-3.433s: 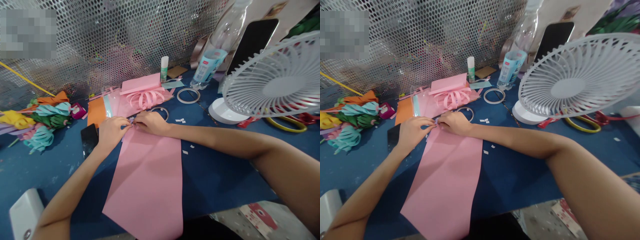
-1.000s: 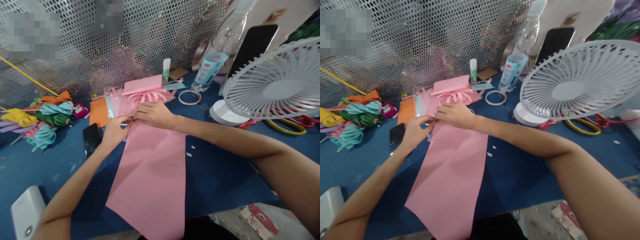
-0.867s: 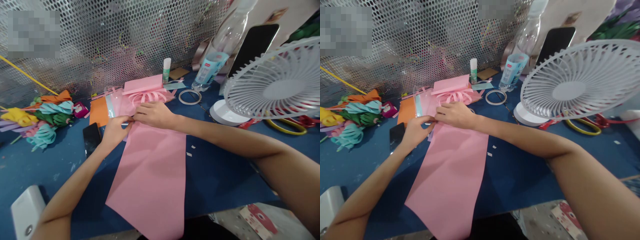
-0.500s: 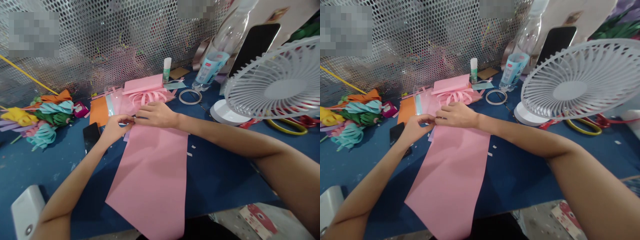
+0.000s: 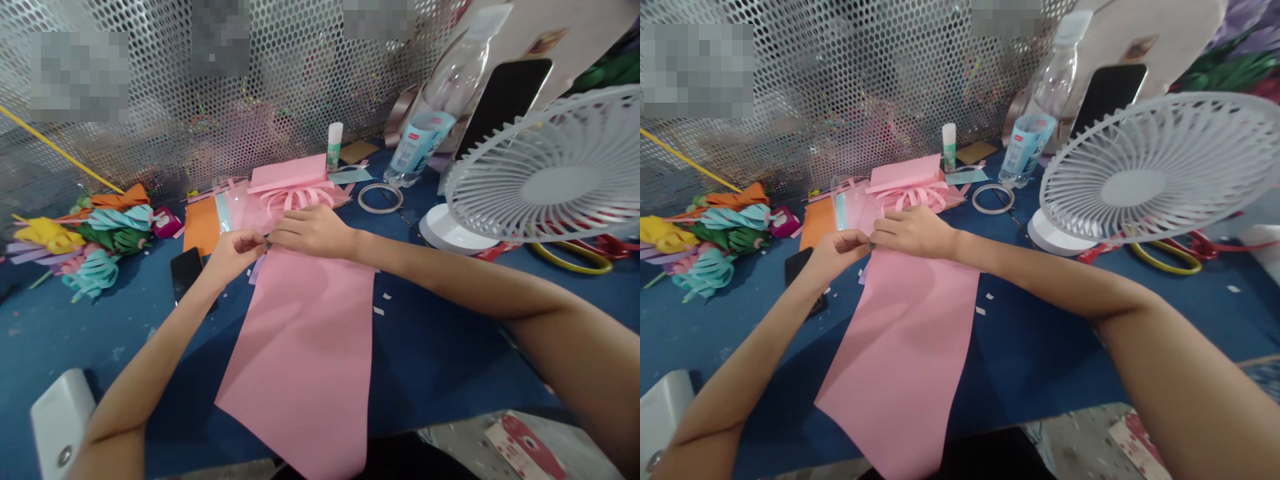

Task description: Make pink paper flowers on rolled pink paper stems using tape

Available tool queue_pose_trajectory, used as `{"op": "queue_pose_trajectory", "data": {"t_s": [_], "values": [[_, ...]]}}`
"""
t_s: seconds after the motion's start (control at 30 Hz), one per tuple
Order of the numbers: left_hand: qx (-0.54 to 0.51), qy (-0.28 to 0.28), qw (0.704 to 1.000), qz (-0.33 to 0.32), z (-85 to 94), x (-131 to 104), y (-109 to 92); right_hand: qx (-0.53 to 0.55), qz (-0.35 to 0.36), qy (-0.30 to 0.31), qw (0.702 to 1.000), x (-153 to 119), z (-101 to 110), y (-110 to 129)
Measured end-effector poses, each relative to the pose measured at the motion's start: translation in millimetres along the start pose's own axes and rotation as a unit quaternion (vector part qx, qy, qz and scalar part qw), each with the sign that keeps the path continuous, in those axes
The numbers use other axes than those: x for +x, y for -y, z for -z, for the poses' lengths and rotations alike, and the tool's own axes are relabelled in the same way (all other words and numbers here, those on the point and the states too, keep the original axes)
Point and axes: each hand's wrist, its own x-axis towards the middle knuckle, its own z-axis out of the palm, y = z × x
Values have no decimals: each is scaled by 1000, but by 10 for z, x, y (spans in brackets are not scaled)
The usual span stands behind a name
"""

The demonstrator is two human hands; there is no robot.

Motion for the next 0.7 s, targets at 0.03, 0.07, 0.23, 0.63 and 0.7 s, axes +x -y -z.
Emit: {"op": "queue_pose_trajectory", "data": {"t_s": [0.03,0.07,0.23,0.63,0.7], "values": [[33,-4,999,-16,8,-9,-37,14,-16,12,1000,22,13,10],[73,-10,997,-32,17,-22,-82,30,-33,25,999,46,29,18],[294,-76,945,-122,102,-119,-380,112,-112,39,987,256,175,-28],[409,-277,822,-283,525,116,-1331,41,-164,-59,984,1213,1005,-594],[407,-279,826,-275,534,153,-1399,49,-169,-84,981,1236,1017,-645]]}}
